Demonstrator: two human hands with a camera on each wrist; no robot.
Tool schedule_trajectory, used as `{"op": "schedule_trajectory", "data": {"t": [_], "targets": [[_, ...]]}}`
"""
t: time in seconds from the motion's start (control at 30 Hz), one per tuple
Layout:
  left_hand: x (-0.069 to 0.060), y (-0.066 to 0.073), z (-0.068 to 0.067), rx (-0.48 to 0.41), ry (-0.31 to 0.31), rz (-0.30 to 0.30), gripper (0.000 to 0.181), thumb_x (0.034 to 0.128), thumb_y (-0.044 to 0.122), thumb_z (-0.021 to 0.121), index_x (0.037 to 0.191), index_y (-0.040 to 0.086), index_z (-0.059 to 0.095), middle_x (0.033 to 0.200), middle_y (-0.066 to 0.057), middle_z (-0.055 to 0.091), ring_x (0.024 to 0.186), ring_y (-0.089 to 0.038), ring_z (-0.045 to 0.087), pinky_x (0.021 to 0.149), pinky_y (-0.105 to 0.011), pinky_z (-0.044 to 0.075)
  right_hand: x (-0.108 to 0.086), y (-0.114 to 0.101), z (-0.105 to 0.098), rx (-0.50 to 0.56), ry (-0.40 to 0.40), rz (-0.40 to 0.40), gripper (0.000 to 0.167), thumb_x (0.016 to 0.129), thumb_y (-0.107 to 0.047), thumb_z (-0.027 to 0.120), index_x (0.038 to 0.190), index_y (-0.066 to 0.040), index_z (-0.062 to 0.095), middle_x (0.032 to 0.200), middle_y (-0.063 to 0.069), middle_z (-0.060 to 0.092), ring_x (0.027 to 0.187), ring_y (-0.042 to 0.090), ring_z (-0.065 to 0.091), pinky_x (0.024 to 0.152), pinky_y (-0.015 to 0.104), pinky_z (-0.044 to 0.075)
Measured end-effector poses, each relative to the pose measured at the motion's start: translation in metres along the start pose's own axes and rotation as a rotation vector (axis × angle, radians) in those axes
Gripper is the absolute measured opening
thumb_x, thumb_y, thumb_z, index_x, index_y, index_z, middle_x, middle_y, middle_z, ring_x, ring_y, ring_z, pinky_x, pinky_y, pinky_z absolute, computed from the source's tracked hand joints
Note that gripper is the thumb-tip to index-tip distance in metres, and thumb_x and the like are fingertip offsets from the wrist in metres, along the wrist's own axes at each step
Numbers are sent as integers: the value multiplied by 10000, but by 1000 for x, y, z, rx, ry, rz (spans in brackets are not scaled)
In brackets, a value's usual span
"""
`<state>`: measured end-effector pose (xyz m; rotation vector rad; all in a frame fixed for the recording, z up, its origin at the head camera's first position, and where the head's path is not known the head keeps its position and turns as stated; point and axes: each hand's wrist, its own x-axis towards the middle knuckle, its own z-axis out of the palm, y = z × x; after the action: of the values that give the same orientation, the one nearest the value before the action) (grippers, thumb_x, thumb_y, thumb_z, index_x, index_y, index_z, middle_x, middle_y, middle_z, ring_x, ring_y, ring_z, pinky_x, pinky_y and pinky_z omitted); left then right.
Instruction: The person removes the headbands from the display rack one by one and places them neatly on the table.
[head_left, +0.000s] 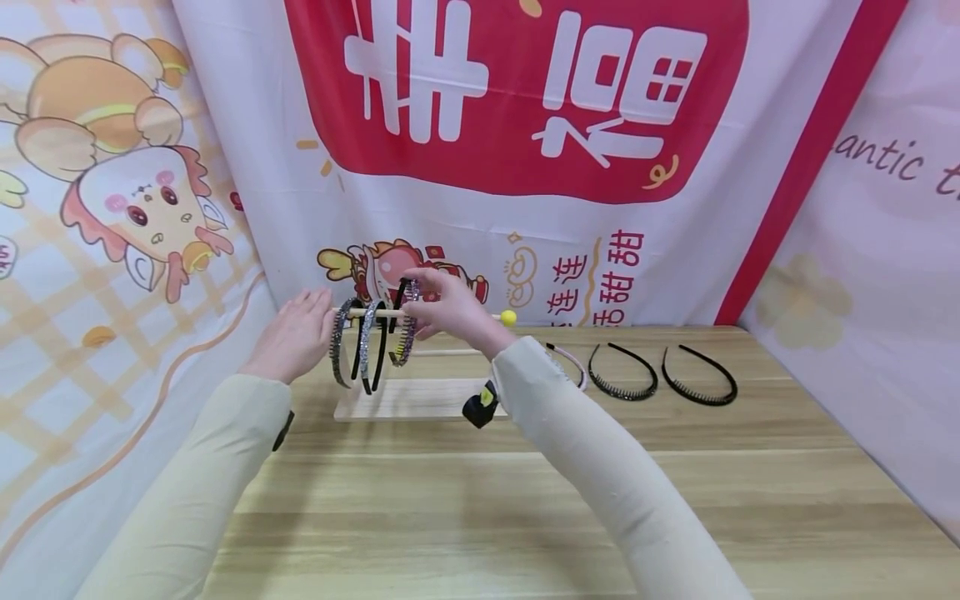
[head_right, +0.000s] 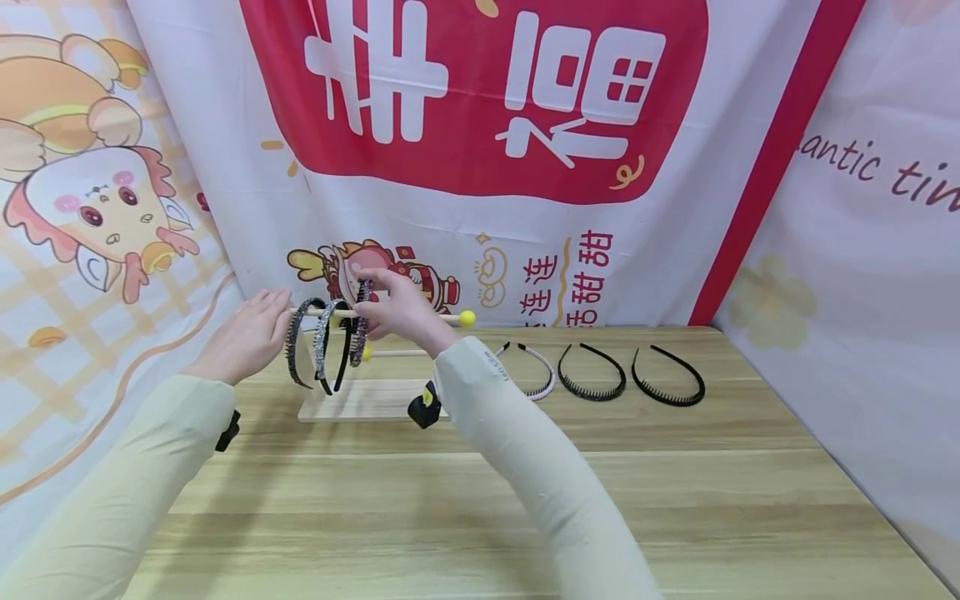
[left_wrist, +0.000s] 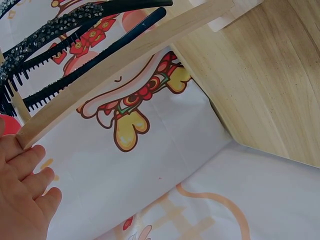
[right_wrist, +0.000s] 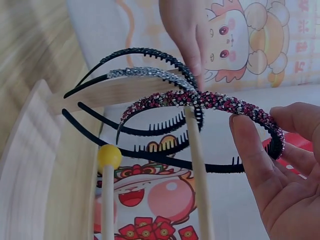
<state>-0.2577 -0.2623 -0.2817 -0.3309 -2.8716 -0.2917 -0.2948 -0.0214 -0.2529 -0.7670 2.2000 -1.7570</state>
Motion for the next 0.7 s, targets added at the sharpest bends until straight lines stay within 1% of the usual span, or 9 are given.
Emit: {"op": "schedule_trajectory", "data": {"t": [0.07, 0.13, 0.33, 0.53, 0.7], "targets": [[0, 0, 0, -4, -1, -1, 527, 1013, 240, 191, 1395, -123, 199, 1432, -308, 196, 1319, -465, 118, 1091, -519, 53, -2, -2, -4, -1, 3, -11, 517, 871, -71, 632, 1347, -164, 455, 1231, 116, 478, 738, 256, 644, 633, 350, 568], [0, 0, 0, -7, 0, -3, 525, 1013, 237, 194, 1394, -124, 198, 1433, -309, 195, 1319, -464, 118, 1091, -519, 51, -4, -3, -8, 3, 9, -19, 506, 874, -60, 625, 1341, -157, 458, 1213, 114, 494, 729, 259, 642, 632, 352, 568], [-1, -1, 0, 10, 15, 4, 512, 1011, 219, 219, 1387, -129, 220, 1425, -312, 214, 1314, -468, 136, 1089, -524, 68, -10, -5, -22, 8, 39, -28, 528, 873, -63, 621, 1359, -164, 443, 1333, 97, 443, 716, 260, 632, 661, 379, 565], [-1, 0, 0, 18, 29, 16, 507, 1010, 212, 218, 1380, -134, 238, 1414, -317, 238, 1305, -475, 158, 1086, -530, 85, -20, -7, -37, 19, 72, -21, 542, 873, -65, 622, 1371, -158, 431, 1347, 76, 431, 712, 280, 628, 664, 367, 565], [-1, 1, -1, 23, 21, 13, 505, 1012, 209, 213, 1381, -136, 234, 1412, -321, 237, 1305, -476, 156, 1088, -526, 82, -29, -9, -49, 24, 86, -18, 551, 878, -80, 622, 1382, -152, 414, 1362, 60, 427, 764, 280, 614, 683, 364, 562]]}}
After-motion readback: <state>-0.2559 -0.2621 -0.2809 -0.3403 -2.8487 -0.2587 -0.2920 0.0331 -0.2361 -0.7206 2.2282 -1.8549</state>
